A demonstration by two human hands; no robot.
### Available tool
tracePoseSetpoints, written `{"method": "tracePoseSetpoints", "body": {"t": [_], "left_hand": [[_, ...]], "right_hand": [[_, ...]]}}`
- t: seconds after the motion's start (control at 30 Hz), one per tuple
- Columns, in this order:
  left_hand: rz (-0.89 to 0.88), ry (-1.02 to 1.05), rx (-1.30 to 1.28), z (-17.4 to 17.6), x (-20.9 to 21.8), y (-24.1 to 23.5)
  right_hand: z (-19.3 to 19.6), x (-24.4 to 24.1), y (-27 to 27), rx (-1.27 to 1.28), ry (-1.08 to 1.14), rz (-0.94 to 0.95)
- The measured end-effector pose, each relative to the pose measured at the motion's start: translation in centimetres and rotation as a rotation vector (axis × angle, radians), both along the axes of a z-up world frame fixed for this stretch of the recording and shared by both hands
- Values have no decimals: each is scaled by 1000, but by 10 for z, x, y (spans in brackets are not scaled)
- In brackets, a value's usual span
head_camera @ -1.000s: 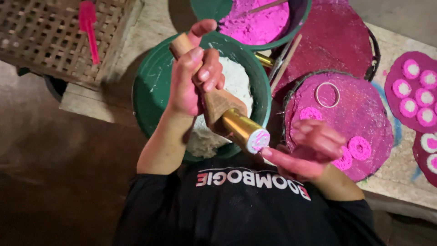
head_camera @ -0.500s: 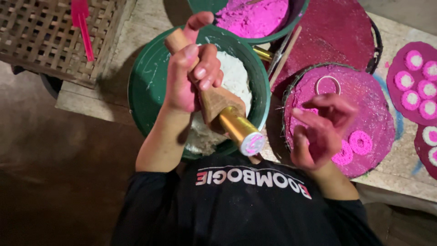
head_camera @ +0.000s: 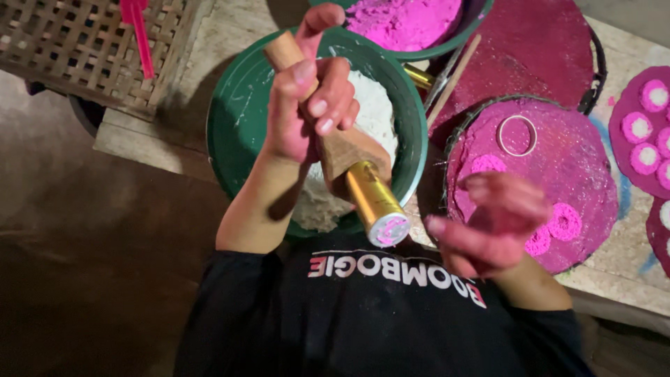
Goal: The person uses a wooden mallet and a metal ring mold to press pink and white powders into circular shapes on a flat surface. They repeatedly fill the mold, tap it to compact the powder, and remove the formed discs, placing them on a nearby tray.
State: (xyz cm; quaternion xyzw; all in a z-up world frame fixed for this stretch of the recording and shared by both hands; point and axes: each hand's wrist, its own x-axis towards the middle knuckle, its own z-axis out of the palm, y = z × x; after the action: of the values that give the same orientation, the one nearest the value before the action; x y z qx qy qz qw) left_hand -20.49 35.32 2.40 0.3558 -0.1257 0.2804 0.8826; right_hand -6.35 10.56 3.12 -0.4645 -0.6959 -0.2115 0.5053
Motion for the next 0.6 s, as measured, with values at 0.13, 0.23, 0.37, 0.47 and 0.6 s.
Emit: {"method": "tracePoseSetpoints", "body": {"t": [0.13, 0.23, 0.37, 0.47, 0.6], "left_hand": [[13, 2, 15, 3, -1, 0], [17, 8, 5, 3, -1, 1], [35, 21, -23, -1, -3, 4], [-20, -6, -73, 0, -2, 10], [-173, -186, -22, 18, 23, 26]], "right_hand": [[15, -3, -4, -138, -192, -54], [16, -2, -11, -186, -310, -104], [4, 9, -12, -70, -241, -155], [-12, 12, 1, -326, 187, -73], [-42, 14, 36, -1074, 1190, 855]]}}
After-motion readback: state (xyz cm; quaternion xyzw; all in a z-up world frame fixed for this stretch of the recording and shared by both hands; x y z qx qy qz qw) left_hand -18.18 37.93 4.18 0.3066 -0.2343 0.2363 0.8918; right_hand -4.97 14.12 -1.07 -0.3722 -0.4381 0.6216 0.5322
